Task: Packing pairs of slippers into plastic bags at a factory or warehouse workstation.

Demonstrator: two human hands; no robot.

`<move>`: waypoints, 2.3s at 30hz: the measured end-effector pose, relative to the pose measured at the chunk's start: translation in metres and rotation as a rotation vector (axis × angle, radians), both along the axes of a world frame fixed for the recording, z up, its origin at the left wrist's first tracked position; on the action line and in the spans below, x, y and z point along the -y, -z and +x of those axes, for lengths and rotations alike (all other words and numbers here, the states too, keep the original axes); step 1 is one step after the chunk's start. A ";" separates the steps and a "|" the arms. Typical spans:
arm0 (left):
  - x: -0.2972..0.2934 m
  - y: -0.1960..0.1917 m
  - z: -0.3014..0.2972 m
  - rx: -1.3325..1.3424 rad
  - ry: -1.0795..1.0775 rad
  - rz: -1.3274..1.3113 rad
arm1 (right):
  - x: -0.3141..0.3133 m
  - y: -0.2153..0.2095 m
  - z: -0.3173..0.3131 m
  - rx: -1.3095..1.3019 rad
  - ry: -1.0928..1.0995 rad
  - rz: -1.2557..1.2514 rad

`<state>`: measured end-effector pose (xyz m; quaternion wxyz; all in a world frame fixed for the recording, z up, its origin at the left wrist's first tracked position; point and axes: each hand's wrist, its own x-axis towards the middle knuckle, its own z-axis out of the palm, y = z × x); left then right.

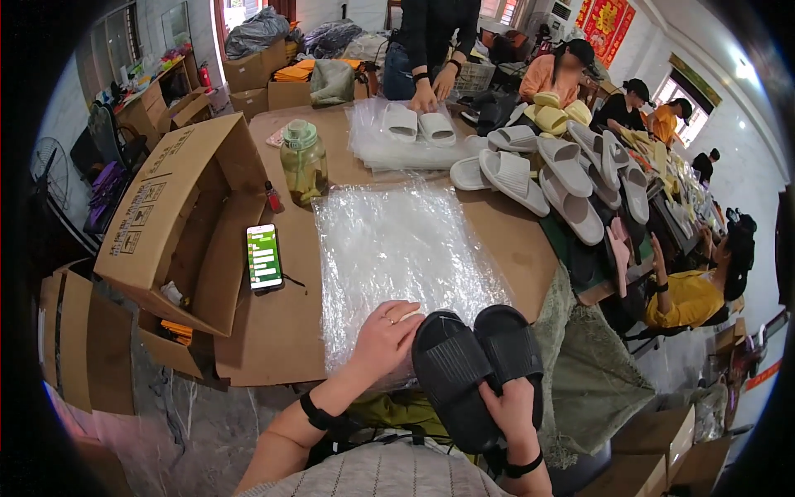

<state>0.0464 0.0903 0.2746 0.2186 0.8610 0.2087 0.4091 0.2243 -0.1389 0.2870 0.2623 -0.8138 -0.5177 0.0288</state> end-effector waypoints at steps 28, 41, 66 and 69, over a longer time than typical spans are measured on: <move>0.036 -0.024 -0.007 0.134 0.466 -0.069 | -0.132 0.008 -0.004 -0.020 0.026 0.110; -0.002 -0.028 -0.062 0.012 0.278 -0.239 | -0.168 0.023 -0.009 -0.001 -0.144 0.306; -0.028 0.055 -0.052 -0.589 -0.107 -0.083 | -0.242 0.048 0.012 0.210 0.179 -0.048; -0.028 0.064 -0.052 -0.533 -0.111 -0.041 | -0.235 0.058 0.021 0.213 0.102 0.067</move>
